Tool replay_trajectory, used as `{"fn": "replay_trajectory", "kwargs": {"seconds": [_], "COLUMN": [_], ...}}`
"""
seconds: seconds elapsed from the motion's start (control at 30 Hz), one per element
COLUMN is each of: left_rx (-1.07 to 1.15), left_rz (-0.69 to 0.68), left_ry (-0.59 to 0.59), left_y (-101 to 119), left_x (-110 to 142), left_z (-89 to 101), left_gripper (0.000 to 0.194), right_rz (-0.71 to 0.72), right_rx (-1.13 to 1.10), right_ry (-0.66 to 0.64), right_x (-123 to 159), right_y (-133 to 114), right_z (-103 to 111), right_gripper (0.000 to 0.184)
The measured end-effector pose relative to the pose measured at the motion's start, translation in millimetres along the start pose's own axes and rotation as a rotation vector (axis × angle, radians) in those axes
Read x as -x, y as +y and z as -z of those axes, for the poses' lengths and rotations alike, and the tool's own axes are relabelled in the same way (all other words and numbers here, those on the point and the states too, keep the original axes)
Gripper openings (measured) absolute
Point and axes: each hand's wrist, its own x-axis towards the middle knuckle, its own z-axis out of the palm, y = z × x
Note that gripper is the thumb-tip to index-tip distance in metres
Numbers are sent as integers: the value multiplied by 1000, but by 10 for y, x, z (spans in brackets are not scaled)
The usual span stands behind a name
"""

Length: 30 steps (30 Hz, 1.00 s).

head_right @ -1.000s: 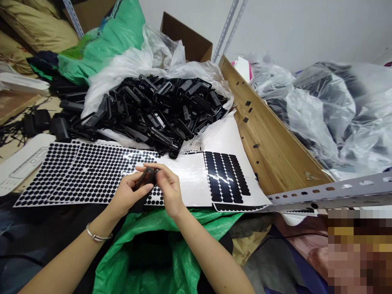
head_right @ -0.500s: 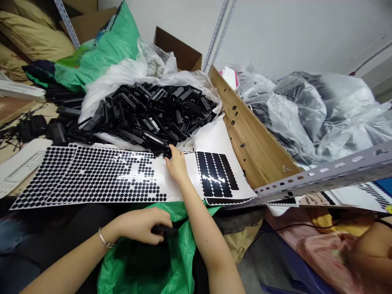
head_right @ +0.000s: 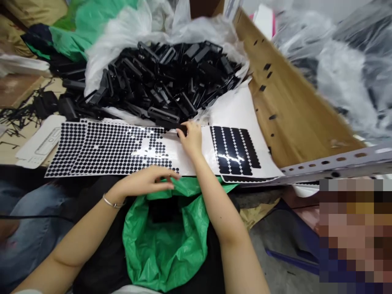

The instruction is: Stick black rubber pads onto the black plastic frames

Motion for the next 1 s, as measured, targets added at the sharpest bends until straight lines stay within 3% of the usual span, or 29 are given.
{"fn": "replay_trajectory", "kwargs": {"seconds": [0.17, 0.23, 0.3, 0.37, 0.47, 0.53, 0.6, 0.7, 0.77, 0.9, 1.0], "left_rx": [-45, -190, -330, -411, -309, -87, 145, 427, 603, 829, 905], "left_rz": [73, 58, 17, -4, 35, 64, 76, 71, 60, 58, 53], "left_ry": [649, 800, 875, 883, 786, 731, 768, 886, 862, 715, 710], "left_y": [-79, -128, -150, -144, -118, -109, -105, -96, -85, -71, -75], "left_x": [9, 10, -3, -29, -75, -99, -114, -114, -106, -110, -152], "left_z": [278, 325, 344, 339, 309, 299, 309, 347, 365, 351, 323], "left_gripper": [52, 62, 70, 71, 52, 36, 28, 29, 33, 34, 32], "right_rz": [-2, 40, 110, 211, 295, 206, 78, 5, 1, 16, -17], "right_rx": [-148, -157, -144, -153, -229, -288, -284, -171, -75, 112, 51], "right_ry": [136, 175, 160, 38, -148, -129, -147, -514, -704, -686, -657], "right_x": [86, 129, 176, 225, 290, 322, 357, 449, 536, 677, 705], "right_y": [-70, -155, -261, -371, -492, -508, -468, -372, -341, -363, -332], "right_z": [168, 277, 385, 465, 500, 482, 458, 429, 401, 319, 288], "right_gripper": [19, 23, 26, 28, 29, 28, 27, 17, 10, 14, 12]}}
